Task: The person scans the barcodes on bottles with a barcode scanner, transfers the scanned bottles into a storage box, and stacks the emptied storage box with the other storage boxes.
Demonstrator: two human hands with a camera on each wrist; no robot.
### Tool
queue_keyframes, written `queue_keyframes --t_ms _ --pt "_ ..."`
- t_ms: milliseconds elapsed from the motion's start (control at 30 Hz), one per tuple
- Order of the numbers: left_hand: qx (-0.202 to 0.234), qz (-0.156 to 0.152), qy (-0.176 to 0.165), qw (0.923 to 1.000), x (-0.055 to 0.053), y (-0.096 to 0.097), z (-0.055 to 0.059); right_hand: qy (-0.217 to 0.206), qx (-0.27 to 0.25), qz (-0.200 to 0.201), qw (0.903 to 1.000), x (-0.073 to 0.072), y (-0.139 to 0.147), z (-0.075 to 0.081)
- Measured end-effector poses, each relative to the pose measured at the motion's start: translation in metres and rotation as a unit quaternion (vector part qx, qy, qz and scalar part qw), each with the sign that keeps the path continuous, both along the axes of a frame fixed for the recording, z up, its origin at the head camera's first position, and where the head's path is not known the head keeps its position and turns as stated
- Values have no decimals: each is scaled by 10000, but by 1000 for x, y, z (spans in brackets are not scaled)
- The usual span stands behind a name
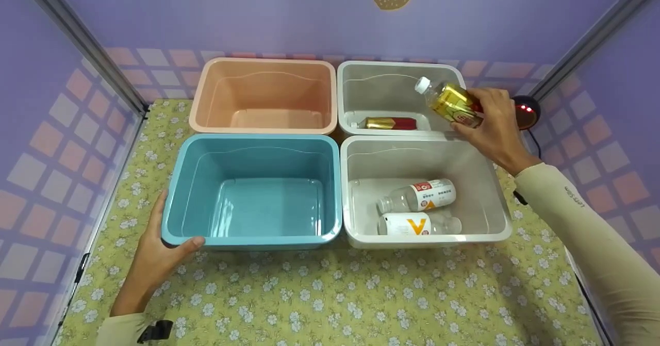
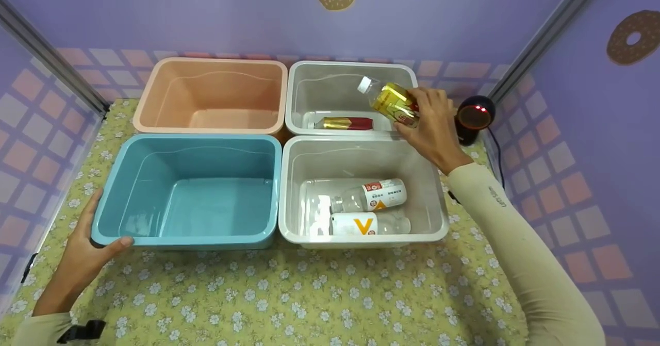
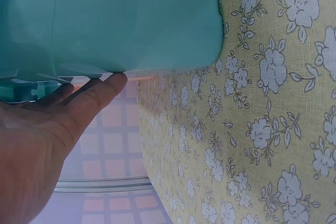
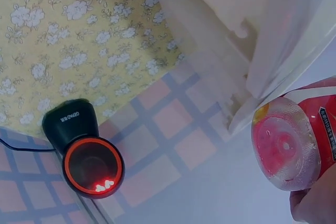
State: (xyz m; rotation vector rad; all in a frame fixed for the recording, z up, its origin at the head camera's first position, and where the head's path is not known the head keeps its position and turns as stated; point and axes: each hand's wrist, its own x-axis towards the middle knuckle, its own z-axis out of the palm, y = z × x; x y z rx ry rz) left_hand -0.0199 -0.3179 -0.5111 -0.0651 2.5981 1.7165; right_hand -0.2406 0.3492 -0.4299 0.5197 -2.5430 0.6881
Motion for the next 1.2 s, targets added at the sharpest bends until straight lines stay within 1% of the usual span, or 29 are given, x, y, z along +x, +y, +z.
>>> queue_keyframes --t_ms 233,433,533,700,900,1000,1200 --pt "90 -14 27 10000 1 0 -1 -2 378 229 9990 -1 -2 2" --pt "49 20 -29 10000 2 -1 -1 194 622 517 9965 -3 -3 4" --pt "59 27 -28 10000 2 -1 -1 258 687 618 9954 -4 -4 4" --pt "107 35 18 9999 2 -1 -2 230 748 670 9947 -6 -8 4" --pt "113 30 -44 9999 3 -1 -2 271 954 851 9914 -11 -12 4" --pt "177 28 -59 9998 3 0 -2 232 1048 919 9900 -12 -14 5" --pt "282 44 -6 9996 4 1 -2 2 1210 919 9884 -13 -19 7"
